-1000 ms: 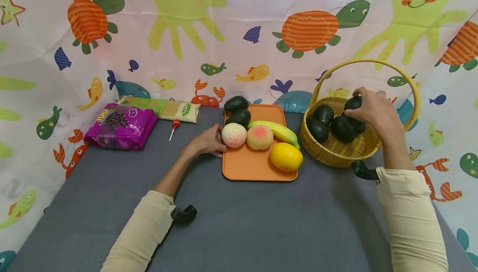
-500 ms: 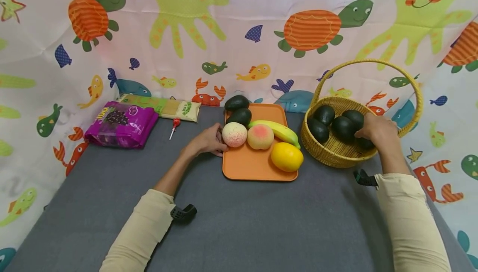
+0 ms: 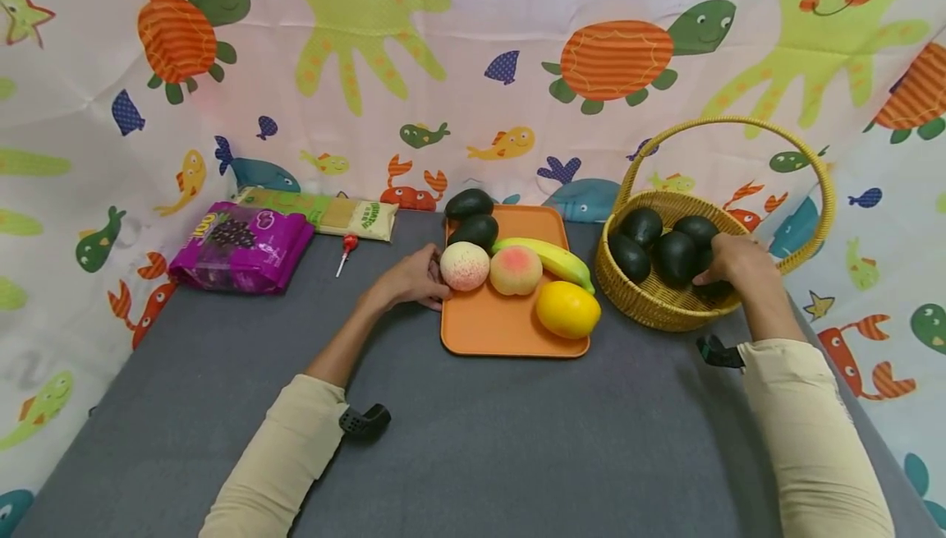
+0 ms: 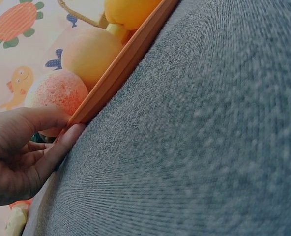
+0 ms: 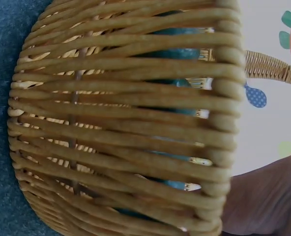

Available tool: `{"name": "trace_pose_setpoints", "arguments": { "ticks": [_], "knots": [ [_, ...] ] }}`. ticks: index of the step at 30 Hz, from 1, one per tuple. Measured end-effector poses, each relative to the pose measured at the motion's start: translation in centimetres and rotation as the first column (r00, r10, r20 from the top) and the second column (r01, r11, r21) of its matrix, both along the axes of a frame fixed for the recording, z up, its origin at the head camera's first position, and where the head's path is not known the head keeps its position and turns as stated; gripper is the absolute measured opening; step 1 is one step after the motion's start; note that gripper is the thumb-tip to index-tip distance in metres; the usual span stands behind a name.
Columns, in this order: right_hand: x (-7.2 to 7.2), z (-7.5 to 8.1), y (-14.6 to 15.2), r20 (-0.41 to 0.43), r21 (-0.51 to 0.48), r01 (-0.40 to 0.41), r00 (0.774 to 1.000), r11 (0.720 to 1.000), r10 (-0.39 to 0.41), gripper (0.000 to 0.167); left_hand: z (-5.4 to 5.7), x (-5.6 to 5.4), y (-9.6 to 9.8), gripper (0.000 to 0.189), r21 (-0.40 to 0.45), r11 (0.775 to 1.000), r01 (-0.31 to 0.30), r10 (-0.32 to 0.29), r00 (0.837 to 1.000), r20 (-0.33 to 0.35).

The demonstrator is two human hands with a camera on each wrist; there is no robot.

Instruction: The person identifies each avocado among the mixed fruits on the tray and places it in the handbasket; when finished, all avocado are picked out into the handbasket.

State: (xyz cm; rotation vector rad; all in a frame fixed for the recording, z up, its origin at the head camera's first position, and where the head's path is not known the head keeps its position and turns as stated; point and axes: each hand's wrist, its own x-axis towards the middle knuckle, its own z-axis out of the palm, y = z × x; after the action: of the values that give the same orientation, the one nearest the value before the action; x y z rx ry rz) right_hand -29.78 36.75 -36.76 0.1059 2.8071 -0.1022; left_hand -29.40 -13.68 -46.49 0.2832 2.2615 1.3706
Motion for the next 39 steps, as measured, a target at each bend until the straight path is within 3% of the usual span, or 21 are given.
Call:
{"name": "trace_pose_setpoints", "arguments": {
  "ticks": [9,15,20,24,30,34,36,39],
  "knots": [
    [0.1,1.3,-0.5,0.01,0.01,0.017,1.0,1.0,-0.017,0.06,0.0,0.0,0.1,0.071,-0.011,1.0,0.001,-0.001,1.0,0.017],
    [0.1,2.5,-1.0,-0.011,0.01,-0.003,1.0,1.0,0.003,0.048,0.0,0.0,0.2,0.068,-0.01,1.0,0.0,0.0,1.0,0.013],
    [0.6,3.3,-1.6,-0.028,0.012,-0.02,0.999,1.0,0.02,0.055,-0.1,0.1,0.1,0.067,-0.009,1.0,0.003,-0.003,1.0,0.016],
    [1.3,4.2,-2.9,-0.072,0.004,-0.027,0.997,1.0,0.027,0.053,-0.2,0.1,0.1,0.067,-0.009,1.0,0.003,-0.003,1.0,0.017],
    [2.1,6.2,-6.2,-0.161,-0.042,-0.109,0.982,0.993,0.101,0.049,-0.3,0.2,0.2,0.065,0.011,1.0,0.001,-0.001,1.0,0.003],
    [1.4,7.6,-9.3,-0.16,-0.103,-0.25,0.96,0.963,0.232,0.065,-0.2,0.2,0.2,0.064,0.031,1.0,0.001,0.0,1.0,-0.021],
    [1.0,8.2,-11.1,-0.155,-0.157,-0.329,0.939,0.931,0.306,0.071,-0.1,0.2,0.1,0.064,0.025,1.0,0.001,0.0,0.999,-0.033],
    [0.4,8.9,-13.9,-0.177,-0.21,-0.424,0.903,0.881,0.392,0.066,0.0,0.2,0.1,0.064,0.013,1.0,0.004,-0.004,0.999,-0.043]
  ]
}}
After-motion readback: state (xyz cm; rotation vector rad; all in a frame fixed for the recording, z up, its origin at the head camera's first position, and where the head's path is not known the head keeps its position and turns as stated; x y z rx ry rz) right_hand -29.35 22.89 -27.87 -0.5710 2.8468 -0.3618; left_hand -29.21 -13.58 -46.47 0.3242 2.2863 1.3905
